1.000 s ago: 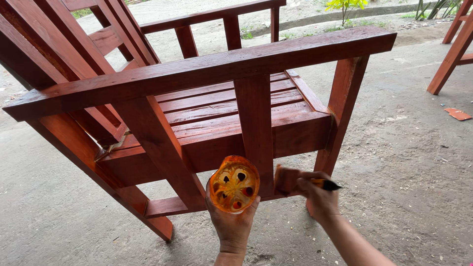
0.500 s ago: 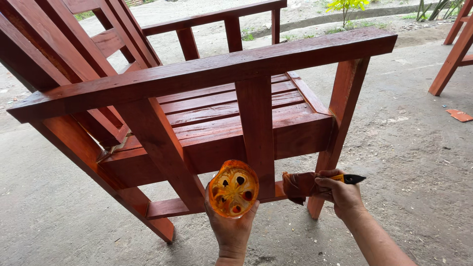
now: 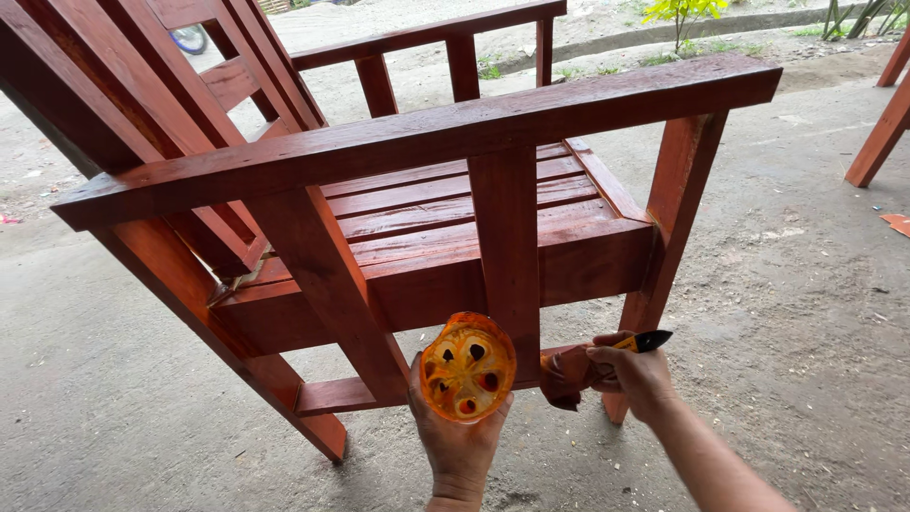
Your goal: The person paints a wooden chair with reddish-brown paint using a brush. They repeatedly dip the brush into a small container and apply paint to the chair's frame, legs, and slats.
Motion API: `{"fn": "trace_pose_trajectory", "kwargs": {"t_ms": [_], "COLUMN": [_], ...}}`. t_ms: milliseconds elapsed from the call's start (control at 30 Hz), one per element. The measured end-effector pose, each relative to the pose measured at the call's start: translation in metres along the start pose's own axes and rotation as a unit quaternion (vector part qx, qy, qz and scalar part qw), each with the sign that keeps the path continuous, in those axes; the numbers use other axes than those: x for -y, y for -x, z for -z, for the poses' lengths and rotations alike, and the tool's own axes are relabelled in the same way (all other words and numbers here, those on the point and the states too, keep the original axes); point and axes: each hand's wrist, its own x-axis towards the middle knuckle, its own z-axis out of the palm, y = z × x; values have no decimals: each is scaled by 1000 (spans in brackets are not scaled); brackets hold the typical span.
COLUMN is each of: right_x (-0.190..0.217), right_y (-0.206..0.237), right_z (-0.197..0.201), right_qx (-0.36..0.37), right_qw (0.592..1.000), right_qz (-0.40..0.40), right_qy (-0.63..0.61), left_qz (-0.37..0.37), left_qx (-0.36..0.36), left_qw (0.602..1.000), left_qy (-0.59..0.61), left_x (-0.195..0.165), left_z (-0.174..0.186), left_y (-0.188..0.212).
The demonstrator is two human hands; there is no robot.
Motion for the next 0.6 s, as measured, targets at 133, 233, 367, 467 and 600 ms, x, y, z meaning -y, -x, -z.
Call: {"fn": "trace_pose_trajectory", "kwargs": {"t_ms": [133,233,367,467,600], "right_x": [9,16,19,46,99], "right_y": [1,8,30,49,94], "right_z": [0,-3,-21,-7,27], "right_qx": [-15,-29,39,109,165], "right_qw": [994,998,987,951,907], "right_qz": [30,31,50,106,295], "right_qy": [106,-46,145,268,249], "left_qz": [15,14,20,28,22], "left_qx": [21,26,65,98,89], "left_qw": [1000,997,987,992,987], "left_qy": [-12,-71,-145,-76,-130], "left_x": [0,3,13,25,39], "left_z": [0,2,1,6,16], "left_y": [2,5,10,18,26]}}
